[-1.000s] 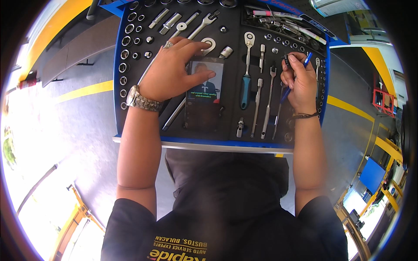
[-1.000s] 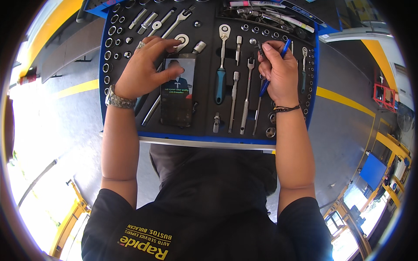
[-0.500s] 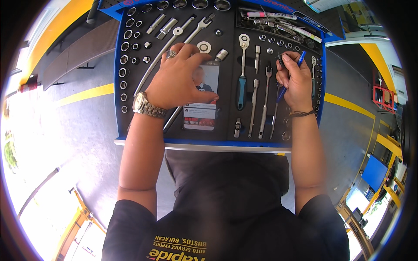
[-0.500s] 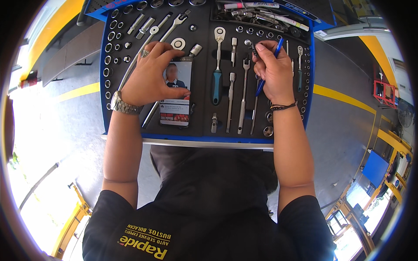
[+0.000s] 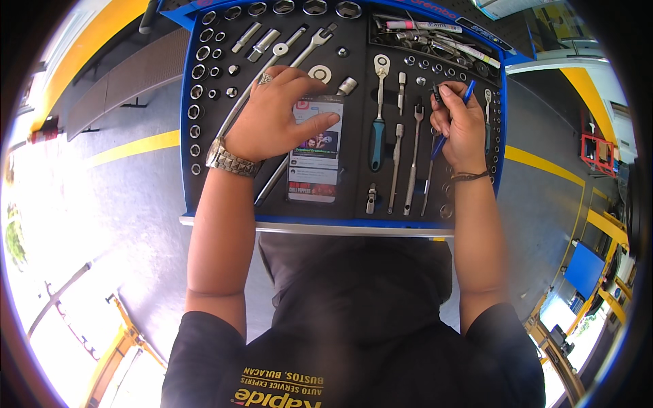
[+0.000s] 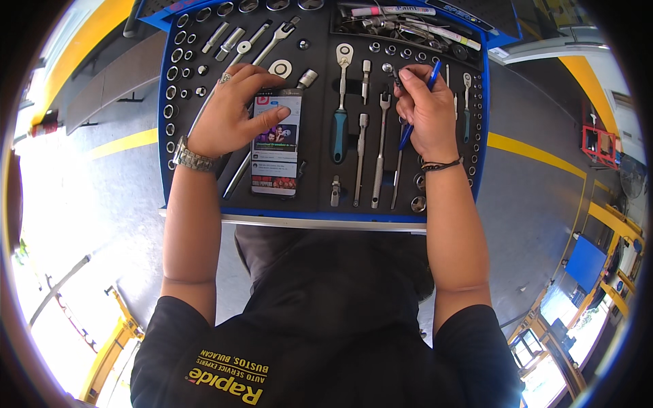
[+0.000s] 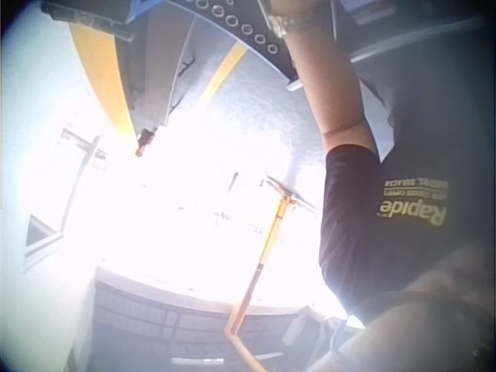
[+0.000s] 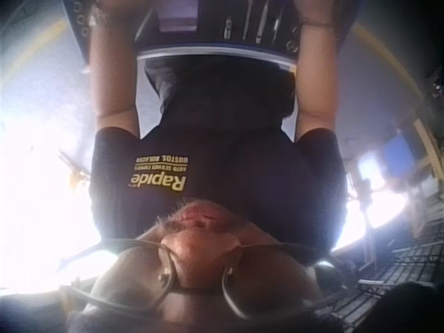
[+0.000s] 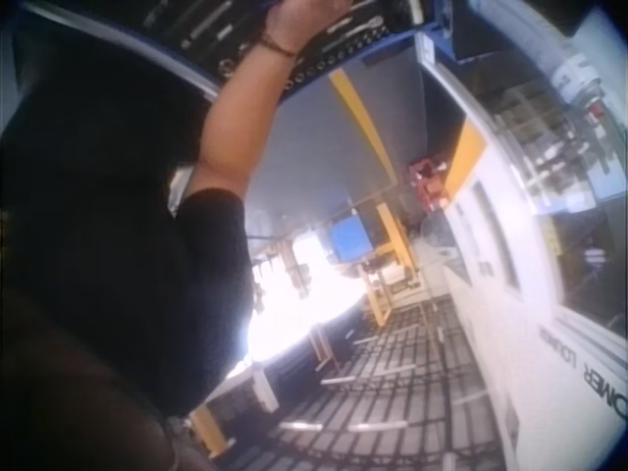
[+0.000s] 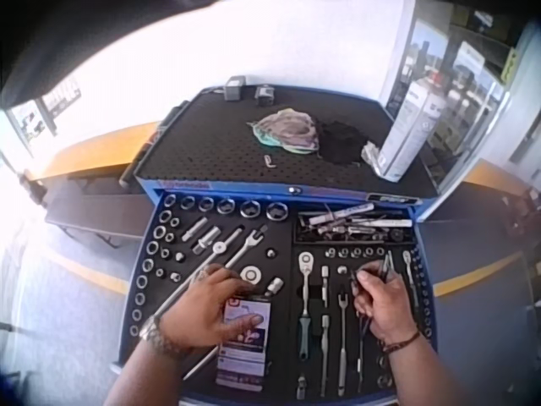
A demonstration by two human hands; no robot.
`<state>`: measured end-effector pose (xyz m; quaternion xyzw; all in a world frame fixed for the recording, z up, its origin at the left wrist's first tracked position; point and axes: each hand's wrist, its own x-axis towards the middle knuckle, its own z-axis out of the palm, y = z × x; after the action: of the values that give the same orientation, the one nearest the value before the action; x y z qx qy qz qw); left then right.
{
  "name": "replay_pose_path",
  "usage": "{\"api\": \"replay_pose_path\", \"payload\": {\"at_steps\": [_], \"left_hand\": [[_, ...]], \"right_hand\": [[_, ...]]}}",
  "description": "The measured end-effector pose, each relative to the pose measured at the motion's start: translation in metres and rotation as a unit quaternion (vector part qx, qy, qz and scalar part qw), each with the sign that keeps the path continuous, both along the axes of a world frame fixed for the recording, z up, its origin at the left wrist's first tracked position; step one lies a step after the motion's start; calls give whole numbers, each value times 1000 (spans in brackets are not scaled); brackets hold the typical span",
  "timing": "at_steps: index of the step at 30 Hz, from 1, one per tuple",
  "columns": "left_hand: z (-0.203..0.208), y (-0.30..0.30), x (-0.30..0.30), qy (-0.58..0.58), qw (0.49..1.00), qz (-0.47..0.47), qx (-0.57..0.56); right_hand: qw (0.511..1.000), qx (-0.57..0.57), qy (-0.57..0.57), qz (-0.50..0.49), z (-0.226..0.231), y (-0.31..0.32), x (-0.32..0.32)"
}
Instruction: The person organizes tools in a blue toolbox, picking up and placing various items such as sockets, wrenches, and pliers into designated slots. The person also wipes a pair of pliers with a cloth and places them back in the drawer.
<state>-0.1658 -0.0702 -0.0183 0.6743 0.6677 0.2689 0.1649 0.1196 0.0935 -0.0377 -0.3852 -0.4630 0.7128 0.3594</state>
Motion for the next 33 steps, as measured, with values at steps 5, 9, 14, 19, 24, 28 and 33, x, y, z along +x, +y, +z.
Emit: {"api": "replay_pose_path", "payload": {"at_steps": [5, 9, 14, 19, 24, 28, 33], "left_hand": [[-4, 4, -6, -19, 999, 0, 30], [-5, 6, -8, -97, 994, 41, 13], [-7, 6, -9, -136, 988, 75, -3], [-7, 6, -11, -83, 989, 116, 26], [-6, 5, -17, -58, 985, 156, 35], [-5, 8, -16, -88, 981, 165, 50], [-5, 9, -13, -63, 985, 140, 78]], "right_hand": [[1000, 2, -5, -6, 0, 0, 0], [1000, 2, -6, -5, 0, 1, -1], [1000, 6, -15, -9, 1, 0, -1], [1000, 4, -26, -7, 3, 0, -1], [999, 0, -35, -2, 4, -1, 0], [999, -1, -33, 0, 4, 0, 1], [998, -5, -54, 8, 7, -2, 1]]}}
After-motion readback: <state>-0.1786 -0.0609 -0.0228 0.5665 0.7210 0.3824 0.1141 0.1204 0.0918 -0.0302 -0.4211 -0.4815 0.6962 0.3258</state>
